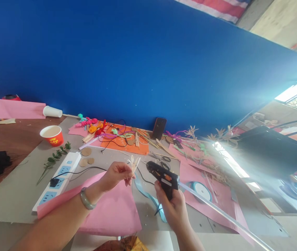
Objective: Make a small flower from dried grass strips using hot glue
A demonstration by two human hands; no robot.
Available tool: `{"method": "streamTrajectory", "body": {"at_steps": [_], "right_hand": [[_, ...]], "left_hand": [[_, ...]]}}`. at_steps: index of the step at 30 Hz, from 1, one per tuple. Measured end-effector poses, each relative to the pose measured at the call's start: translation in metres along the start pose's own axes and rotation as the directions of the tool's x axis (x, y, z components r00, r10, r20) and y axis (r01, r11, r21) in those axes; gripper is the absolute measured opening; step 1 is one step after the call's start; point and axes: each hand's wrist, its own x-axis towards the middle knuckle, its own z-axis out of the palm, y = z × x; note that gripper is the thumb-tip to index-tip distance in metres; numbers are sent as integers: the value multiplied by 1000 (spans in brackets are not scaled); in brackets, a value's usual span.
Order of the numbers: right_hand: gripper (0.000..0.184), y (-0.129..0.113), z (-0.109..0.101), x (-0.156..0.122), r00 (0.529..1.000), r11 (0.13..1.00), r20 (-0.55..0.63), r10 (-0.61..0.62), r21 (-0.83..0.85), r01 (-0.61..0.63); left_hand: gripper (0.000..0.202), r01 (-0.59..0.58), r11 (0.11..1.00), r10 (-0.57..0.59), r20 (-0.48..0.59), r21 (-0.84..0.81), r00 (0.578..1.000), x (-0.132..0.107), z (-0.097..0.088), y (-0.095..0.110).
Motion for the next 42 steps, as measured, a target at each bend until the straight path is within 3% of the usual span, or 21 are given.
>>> {"method": "streamTrajectory", "body": {"at_steps": [4,11,15,22,35,42], "right_hand": [[27,-6,11,3,981,947,-96,172,292,-137],[34,-23,41,16,956,742,18,292,626,-238],[36,-21,51,24,936,614,115,332,727,-307],[37,-16,57,30,906,466,248,343,793,-393],[28,-13,60,32,913,458,285,291,796,-395],[32,-21,59,28,902,439,237,360,810,-388]], "left_hand": [[28,20,1000,-20,-21,-6,1000,-1,3,2],[29,35,999,-35,-11,3,999,-1,7,0],[26,38,999,-38,-4,-8,999,-1,5,-4],[25,50,999,-50,6,-5,999,-1,5,-6],[23,53,999,-53,-4,-1,999,0,2,-12],[24,59,998,-59,0,-18,998,-1,4,-6]]}}
